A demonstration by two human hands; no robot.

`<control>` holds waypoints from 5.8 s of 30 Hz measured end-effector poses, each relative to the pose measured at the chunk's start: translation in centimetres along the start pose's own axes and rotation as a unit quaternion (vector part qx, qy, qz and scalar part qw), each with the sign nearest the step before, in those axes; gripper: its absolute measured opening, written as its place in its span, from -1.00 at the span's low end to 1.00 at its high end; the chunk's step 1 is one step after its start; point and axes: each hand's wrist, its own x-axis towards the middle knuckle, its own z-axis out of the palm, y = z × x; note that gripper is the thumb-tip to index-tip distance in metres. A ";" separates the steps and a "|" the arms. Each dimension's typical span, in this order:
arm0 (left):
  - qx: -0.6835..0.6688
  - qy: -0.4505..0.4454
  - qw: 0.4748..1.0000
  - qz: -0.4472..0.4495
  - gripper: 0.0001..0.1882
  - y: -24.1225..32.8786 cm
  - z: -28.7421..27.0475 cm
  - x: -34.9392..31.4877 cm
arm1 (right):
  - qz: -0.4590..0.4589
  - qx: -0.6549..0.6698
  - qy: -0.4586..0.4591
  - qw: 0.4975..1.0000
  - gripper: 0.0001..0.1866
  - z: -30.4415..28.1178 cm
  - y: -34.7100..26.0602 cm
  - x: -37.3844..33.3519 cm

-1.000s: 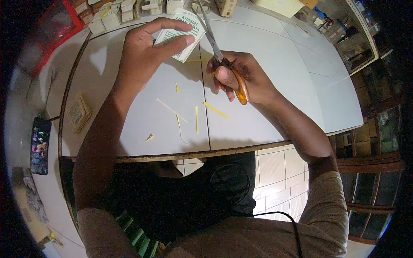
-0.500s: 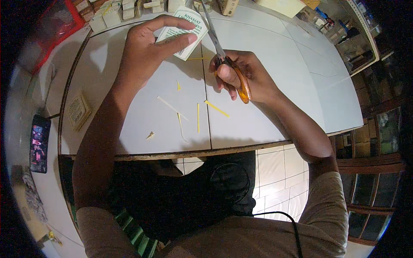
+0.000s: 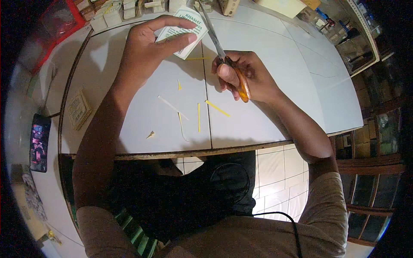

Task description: Cutting individual rectangular labels from a sheet using scissors.

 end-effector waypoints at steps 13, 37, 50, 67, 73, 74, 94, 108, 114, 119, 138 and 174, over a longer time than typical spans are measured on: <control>-0.019 -0.001 1.000 0.001 -0.73 0.0 -0.1 0.0 | -0.013 0.034 0.008 0.999 -0.55 0.1 -0.2 0.0; -0.044 -0.028 0.998 -0.020 -0.72 -0.3 -0.7 0.0 | 0.021 0.005 -0.002 1.000 -0.55 -0.8 -0.3 -0.1; -0.031 -0.040 0.998 -0.043 -0.74 -0.5 -1.2 0.1 | 0.005 -0.016 -0.020 1.000 -0.60 -1.8 0.4 0.2; -0.026 -0.060 0.996 -0.068 -0.75 -0.7 -1.6 0.0 | 0.014 -0.044 -0.077 0.996 -0.58 -3.2 0.2 0.4; -0.011 -0.067 0.995 -0.071 -0.75 -0.8 -1.8 0.0 | 0.030 -0.058 -0.084 0.994 -0.57 -3.7 0.7 0.4; -0.008 -0.068 0.995 -0.070 -0.75 -0.9 -1.8 0.0 | 0.030 -0.058 -0.084 0.994 -0.57 -3.7 0.8 0.4; 0.002 -0.082 0.993 -0.079 -0.73 -1.5 -2.1 -0.1 | 0.072 -0.021 -0.112 0.991 -0.47 -4.6 0.4 0.3; 0.002 -0.103 0.991 -0.083 -0.69 -1.3 -2.3 -0.1 | 0.052 -0.056 -0.119 0.990 -0.47 -5.2 0.8 0.5; -0.004 -0.102 0.990 -0.101 -0.69 -1.2 -2.2 -0.1 | 0.072 -0.046 -0.121 0.989 -0.46 -5.3 0.2 0.4; 0.000 -0.098 0.992 -0.073 -0.69 -1.3 -2.4 0.0 | 0.045 -0.072 -0.109 0.990 -0.47 -5.4 0.7 0.5; -0.026 -0.079 0.995 -0.053 -0.66 -0.7 -1.8 0.0 | 0.050 0.008 -0.091 0.995 -0.40 -4.4 1.0 0.3; -0.031 -0.123 0.989 -0.079 -0.68 -0.6 -1.5 0.0 | 0.042 -0.027 -0.076 0.996 -0.38 -3.7 0.7 0.3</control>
